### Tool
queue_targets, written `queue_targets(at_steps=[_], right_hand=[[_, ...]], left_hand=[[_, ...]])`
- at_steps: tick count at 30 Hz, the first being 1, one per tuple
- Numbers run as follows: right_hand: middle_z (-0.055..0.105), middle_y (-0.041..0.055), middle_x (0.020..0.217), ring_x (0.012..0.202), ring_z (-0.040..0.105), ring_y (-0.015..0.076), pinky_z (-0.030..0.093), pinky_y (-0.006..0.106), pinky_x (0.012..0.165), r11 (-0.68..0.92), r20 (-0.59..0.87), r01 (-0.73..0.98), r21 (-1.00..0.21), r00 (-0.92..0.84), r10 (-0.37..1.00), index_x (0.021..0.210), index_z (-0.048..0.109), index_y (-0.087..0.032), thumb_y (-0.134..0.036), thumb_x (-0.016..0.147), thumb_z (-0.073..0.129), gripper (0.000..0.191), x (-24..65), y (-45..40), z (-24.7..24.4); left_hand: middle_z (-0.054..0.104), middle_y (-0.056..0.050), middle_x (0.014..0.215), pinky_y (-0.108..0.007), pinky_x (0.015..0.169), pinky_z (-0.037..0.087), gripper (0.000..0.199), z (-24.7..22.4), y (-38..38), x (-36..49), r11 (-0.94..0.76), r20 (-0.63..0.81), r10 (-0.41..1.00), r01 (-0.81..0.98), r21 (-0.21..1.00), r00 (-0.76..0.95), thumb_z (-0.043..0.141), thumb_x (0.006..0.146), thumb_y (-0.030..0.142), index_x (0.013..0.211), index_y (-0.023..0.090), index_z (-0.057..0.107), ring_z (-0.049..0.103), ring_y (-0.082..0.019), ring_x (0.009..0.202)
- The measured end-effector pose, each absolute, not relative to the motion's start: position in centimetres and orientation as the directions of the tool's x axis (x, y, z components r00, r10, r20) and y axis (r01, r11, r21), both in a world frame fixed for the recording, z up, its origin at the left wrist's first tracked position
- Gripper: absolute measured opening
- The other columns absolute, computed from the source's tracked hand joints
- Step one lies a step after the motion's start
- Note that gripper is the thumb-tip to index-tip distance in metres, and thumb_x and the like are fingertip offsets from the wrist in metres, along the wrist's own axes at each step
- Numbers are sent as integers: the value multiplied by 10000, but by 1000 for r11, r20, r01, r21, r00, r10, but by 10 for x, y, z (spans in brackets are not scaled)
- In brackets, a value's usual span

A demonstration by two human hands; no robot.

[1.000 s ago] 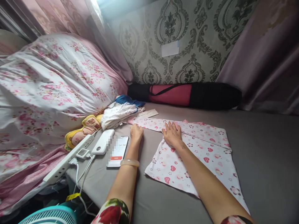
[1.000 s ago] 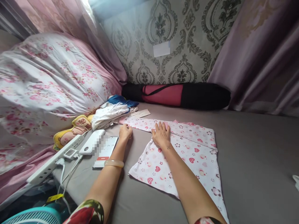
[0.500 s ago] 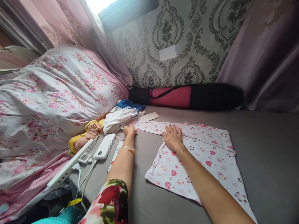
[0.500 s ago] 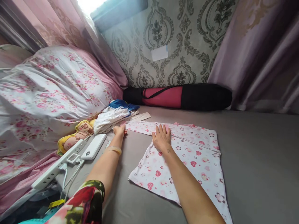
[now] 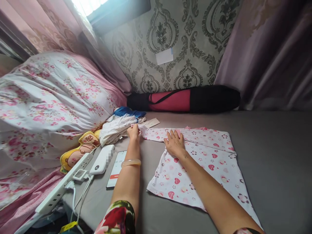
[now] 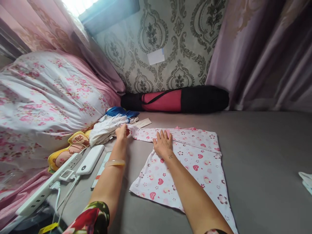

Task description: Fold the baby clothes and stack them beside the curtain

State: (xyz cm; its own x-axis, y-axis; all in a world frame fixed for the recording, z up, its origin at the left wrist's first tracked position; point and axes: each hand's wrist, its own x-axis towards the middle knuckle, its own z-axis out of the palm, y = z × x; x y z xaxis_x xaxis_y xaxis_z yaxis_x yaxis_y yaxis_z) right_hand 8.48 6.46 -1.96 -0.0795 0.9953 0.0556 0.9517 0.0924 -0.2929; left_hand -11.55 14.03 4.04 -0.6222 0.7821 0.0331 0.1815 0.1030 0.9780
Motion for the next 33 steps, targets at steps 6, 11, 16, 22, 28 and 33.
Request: queue_targets(at_steps=[6,11,16,22,28,33], right_hand=[[233,102,1601,1474,126,270,-9,510,1160,98,71,942,-320,-80,994,1522,309,-134,-446,993,202,623,85,64,-20],[268,111,1587,1475,162,254,8,506,1176,119,65,881,-457,-101,993,1515,317,-128,-371,986,318,582,92,67,-15],[586,96,1366,1312,477,196,278,360,1138,34,108,570,-821,97,989,1288,594,-167,-210,952,391,395,107,77,12],[676,180,1152,862,697,180,553,317,786,-301,-309,-218,-928,2,951,1165,575,-110,-396,1008,360,391,133,77,52],[696,87,838,645,649,164,550,289,617,-386,-374,-353,-853,-102,922,970,586,-157,-578,962,386,466,159,70,70],[511,-35,489,464,519,102,486,203,499,-282,-321,-329,-901,71,944,594,484,-185,-250,898,599,332,173,71,61]], left_hand=[[378,75,536,-202,488,384,105,54,137,-65,13,-85,775,-118,993,-627,497,693,218,626,197,420,421,-66,444],[420,75,572,-180,474,315,122,44,120,-23,-39,-115,808,-246,968,-578,551,676,224,647,185,439,395,-51,465],[423,81,596,-163,497,304,179,30,100,1,-118,-60,860,-311,943,-507,625,707,251,702,185,459,387,-43,490],[541,34,730,-192,618,414,89,21,92,20,-169,85,911,-178,969,-403,569,827,259,860,179,546,525,-89,643],[650,-44,1047,-284,895,465,258,23,71,57,-312,321,939,82,946,-125,449,896,177,1127,195,563,606,-159,982],[688,-63,1048,-297,903,488,336,24,50,82,-478,431,860,138,867,272,445,794,56,1058,162,624,625,-179,977]])
